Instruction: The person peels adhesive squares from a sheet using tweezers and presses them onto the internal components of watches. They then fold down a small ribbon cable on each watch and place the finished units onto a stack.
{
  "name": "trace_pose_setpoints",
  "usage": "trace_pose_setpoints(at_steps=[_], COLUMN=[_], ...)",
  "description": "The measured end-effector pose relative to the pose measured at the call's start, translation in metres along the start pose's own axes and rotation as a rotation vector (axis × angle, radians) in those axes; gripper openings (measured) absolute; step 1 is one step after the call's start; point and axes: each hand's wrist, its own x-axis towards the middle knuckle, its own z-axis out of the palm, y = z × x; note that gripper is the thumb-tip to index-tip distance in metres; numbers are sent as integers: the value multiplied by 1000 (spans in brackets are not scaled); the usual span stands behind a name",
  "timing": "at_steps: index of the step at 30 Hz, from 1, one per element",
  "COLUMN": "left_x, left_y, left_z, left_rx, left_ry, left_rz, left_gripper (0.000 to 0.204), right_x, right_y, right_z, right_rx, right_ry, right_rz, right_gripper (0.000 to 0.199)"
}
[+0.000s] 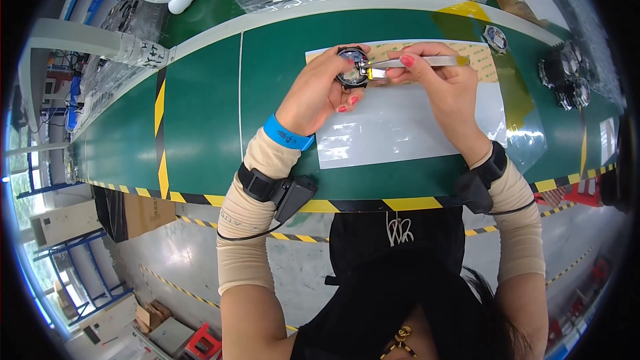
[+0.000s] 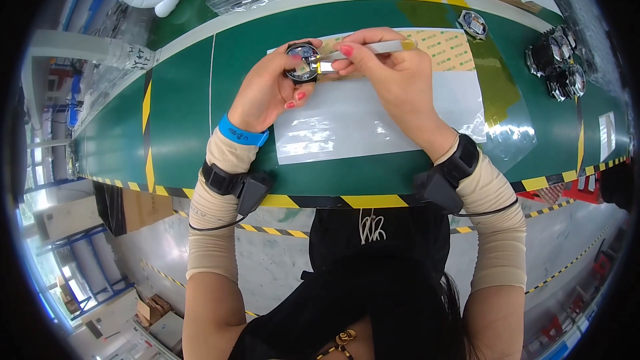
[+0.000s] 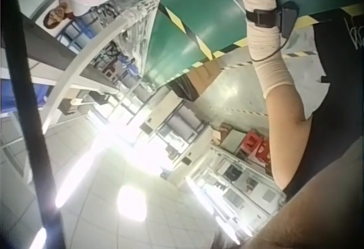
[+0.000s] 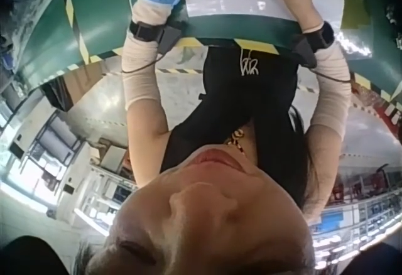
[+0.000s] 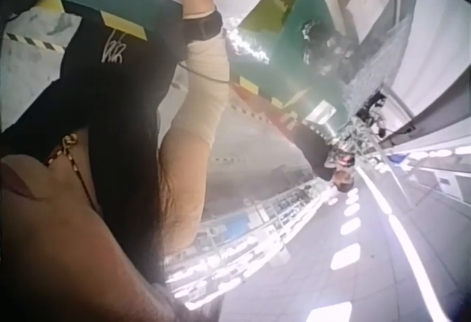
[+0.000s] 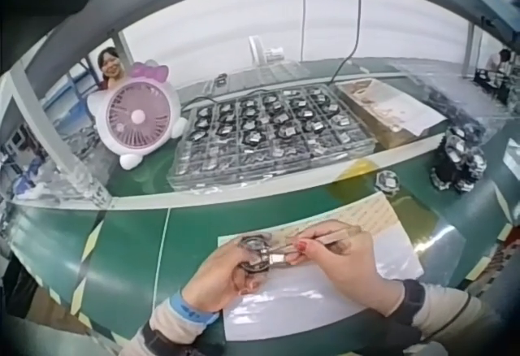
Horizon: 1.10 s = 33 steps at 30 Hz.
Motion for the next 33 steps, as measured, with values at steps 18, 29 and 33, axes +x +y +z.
trace_pose_setpoints(at_steps=[18,29,33], left_x=[1,2,1], left_y=[-2,-3,-4], left_z=[-4,-6,-6], left_rx=[-112,-263,-304], left_ry=[-16,-6,-37], left_rz=[-8,-14,-29], left_gripper=[31,39,37], right_x=[-7,-6,-7], right_y=[0,-1,-3], right_z=[-5,-1,2], right_rx=[-364,-240,-60], right_ry=[-163,-158,-122], right_rz=[-396,-303,-165], right_gripper=[13,17,18])
